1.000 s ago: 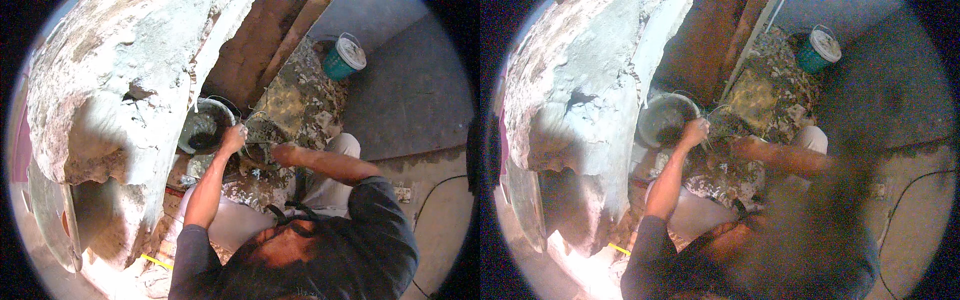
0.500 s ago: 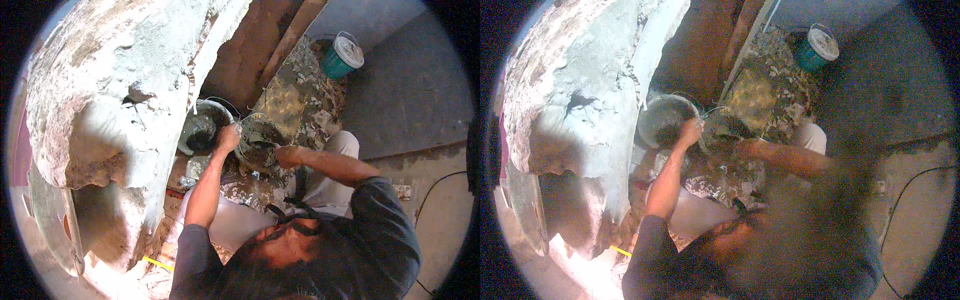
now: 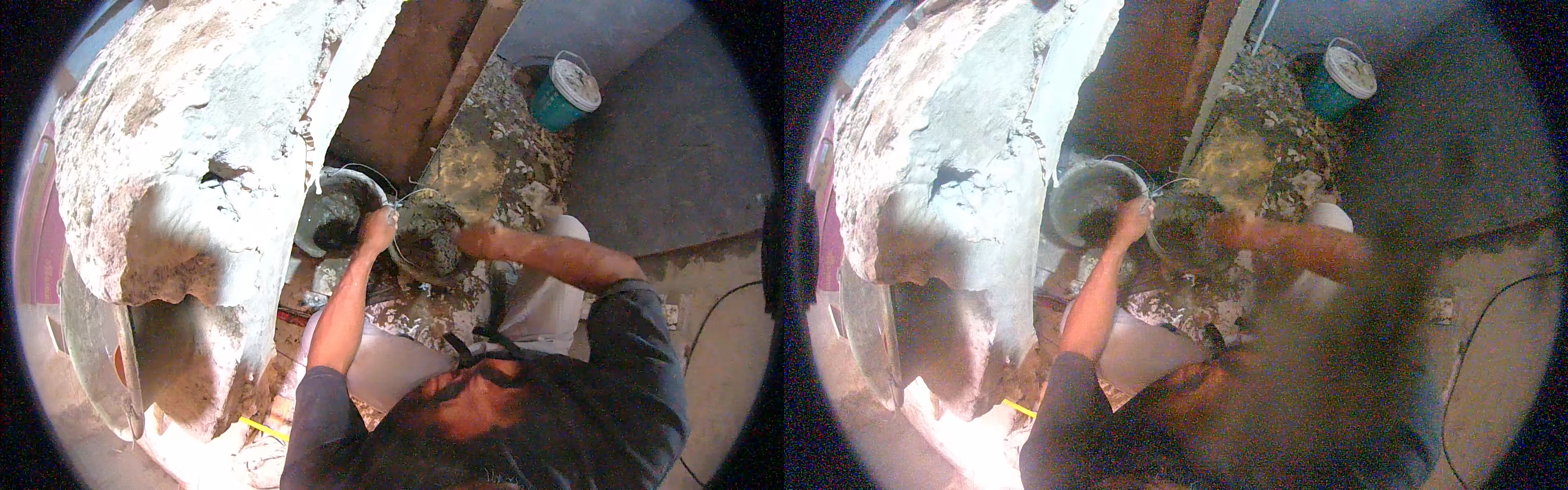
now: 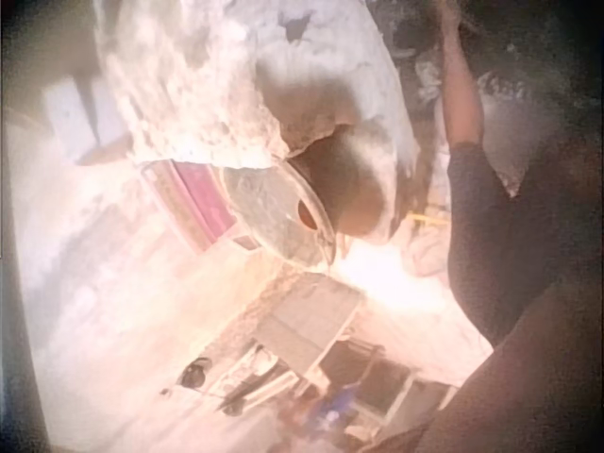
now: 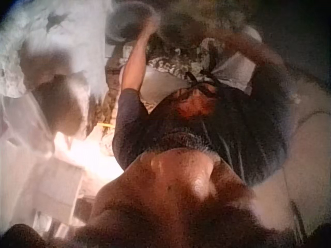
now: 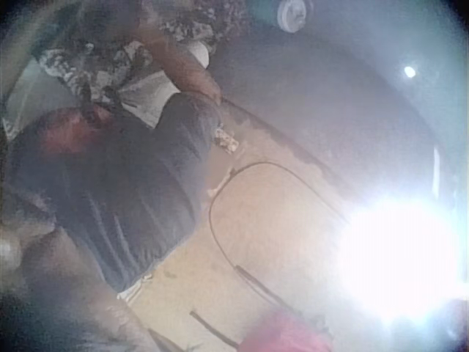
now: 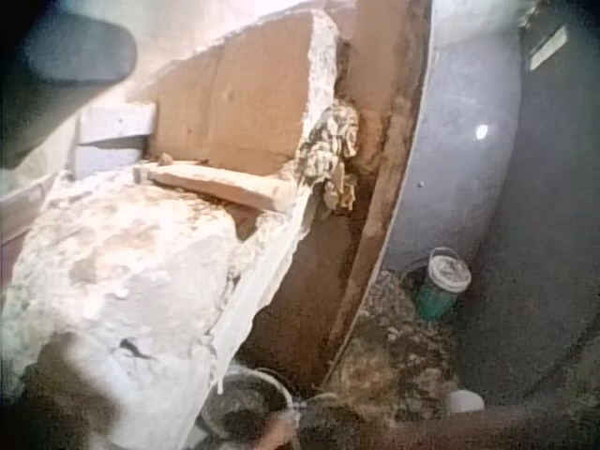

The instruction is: The person applies mortar to a wall using a trowel. They scoop mortar from a bucket and spread it onto a vertical surface, smoothing it out.

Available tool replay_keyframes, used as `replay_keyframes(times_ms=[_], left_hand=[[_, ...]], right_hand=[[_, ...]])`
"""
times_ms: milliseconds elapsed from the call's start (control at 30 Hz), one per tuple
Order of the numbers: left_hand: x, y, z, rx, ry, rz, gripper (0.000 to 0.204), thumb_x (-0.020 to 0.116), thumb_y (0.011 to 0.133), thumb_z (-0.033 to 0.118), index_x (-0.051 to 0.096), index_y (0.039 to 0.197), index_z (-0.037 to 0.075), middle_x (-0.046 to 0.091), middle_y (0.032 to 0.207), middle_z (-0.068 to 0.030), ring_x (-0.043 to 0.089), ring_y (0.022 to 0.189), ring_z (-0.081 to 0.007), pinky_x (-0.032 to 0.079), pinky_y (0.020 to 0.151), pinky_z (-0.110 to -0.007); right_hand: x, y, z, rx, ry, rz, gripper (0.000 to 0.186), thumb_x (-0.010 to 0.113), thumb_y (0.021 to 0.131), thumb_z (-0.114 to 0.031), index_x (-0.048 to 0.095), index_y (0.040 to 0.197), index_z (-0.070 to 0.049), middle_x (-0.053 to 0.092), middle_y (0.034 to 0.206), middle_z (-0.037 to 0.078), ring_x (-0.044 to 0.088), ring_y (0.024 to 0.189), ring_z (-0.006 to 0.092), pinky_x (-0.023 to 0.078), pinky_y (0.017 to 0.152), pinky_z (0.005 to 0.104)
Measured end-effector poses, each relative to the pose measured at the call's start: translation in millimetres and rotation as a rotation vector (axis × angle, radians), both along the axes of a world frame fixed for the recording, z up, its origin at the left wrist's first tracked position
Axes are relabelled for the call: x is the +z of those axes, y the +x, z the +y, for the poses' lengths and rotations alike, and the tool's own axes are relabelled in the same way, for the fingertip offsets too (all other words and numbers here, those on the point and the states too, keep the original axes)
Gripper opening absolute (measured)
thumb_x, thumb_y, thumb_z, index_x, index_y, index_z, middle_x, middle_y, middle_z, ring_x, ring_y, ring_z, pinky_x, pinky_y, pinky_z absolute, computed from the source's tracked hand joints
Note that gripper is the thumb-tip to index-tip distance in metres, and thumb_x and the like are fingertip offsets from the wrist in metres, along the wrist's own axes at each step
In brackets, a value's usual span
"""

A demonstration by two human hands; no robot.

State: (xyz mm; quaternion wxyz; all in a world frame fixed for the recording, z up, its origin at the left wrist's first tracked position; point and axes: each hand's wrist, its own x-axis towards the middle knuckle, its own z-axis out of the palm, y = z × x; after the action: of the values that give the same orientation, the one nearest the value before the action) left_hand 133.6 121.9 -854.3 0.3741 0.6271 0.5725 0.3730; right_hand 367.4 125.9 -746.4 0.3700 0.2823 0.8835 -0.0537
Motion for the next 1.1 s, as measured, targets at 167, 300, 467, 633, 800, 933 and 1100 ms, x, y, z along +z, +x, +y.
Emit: replay_keyframes(times_ms=[167,300,467,633,800,933,1100], left_hand=[[9.4,-0.5,0.9,0.04,-0.021,0.092,0.017,0.051,0.087,0.018,0.059,0.087,0.003,0.062,0.084,-0.0207,0.058,0.08,-0.042,0.043,0.066,-0.049],[8.8,2.8,1.4,0.015,0.076,0.117,0.019,0.049,0.088,0.019,0.06,0.09,0.004,0.062,0.082,-0.0189,0.059,0.077,-0.0405,0.044,0.065,-0.046],[14.4,-0.3,-9.7,0.015,-0.113,-0.086,0.023,0.049,0.089,0.022,0.061,0.098,0.005,0.062,0.079,-0.0174,0.06,0.076,-0.0373,0.045,0.066,-0.044],[16.3,0.5,-13.3,0.094,-0.118,0.041,0.023,0.048,0.089,0.021,0.06,0.101,0.005,0.062,0.082,-0.0196,0.06,0.079,-0.0386,0.044,0.068,-0.045],[5.9,6.2,-38.2,0.255,-0.009,0.108,0.022,0.051,0.087,0.017,0.06,0.102,0.003,0.062,0.092,-0.022,0.058,0.087,-0.041,0.045,0.074,-0.047],[43.7,31.4,-52.1,0.258,0.035,0.194,0.021,0.053,0.085,0.011,0.06,0.103,0.001,0.062,0.099,-0.02,0.058,0.092,-0.0383,0.045,0.08,-0.044],[52.1,40.7,-56.0,0.392,0.017,0.251,0.019,0.055,0.083,0.008,0.061,0.1,0.001,0.063,0.098,-0.0189,0.059,0.093,-0.0369,0.046,0.082,-0.042]], right_hand=[[64.4,-25.3,17.5,0.128,0.127,0.108,0.04,0.054,0.08,-0.017,0.05,0.119,-0.008,0.065,0.092,0.015,0.066,0.086,0.0293,0.054,0.064,0.0402],[-15.1,-23.0,8.3,0.008,0.091,0.332,0.033,0.054,0.08,-0.017,0.056,0.112,-0.009,0.065,0.087,0.016,0.066,0.082,0.0303,0.054,0.063,0.0401],[-66.8,23.6,-13.8,-0.125,0.054,0.39,0.039,0.055,0.078,-0.018,0.053,0.114,-0.003,0.062,0.076,0.015,0.062,0.069,0.0294,0.051,0.059,0.0388],[-98.1,85.1,12.2,0.324,0.357,0.802,0.067,0.054,0.077,-0.018,0.031,0.137,0.001,0.055,0.06,0.009,0.053,0.053,0.0253,0.044,0.047,0.0402],[-68.1,65.5,31.9,0.337,0.293,0.666,0.065,0.052,0.08,-0.017,0.029,0.14,-0.007,0.056,0.062,0.01,0.057,0.056,0.0259,0.048,0.052,0.0397],[-19.3,76.6,33.7,0.218,0.025,0.507,0.052,0.048,0.088,-0.024,0.035,0.136,-0.007,0.06,0.093,0.017,0.062,0.079,0.0311,0.049,0.069,0.0405],[15.9,91.4,-33.0,-0.626,-0.234,0.705,0.047,0.041,0.095,-0.032,0.038,0.131,-0.002,0.052,0.123,0.022,0.052,0.11,0.038,0.042,0.091,0.0432]])
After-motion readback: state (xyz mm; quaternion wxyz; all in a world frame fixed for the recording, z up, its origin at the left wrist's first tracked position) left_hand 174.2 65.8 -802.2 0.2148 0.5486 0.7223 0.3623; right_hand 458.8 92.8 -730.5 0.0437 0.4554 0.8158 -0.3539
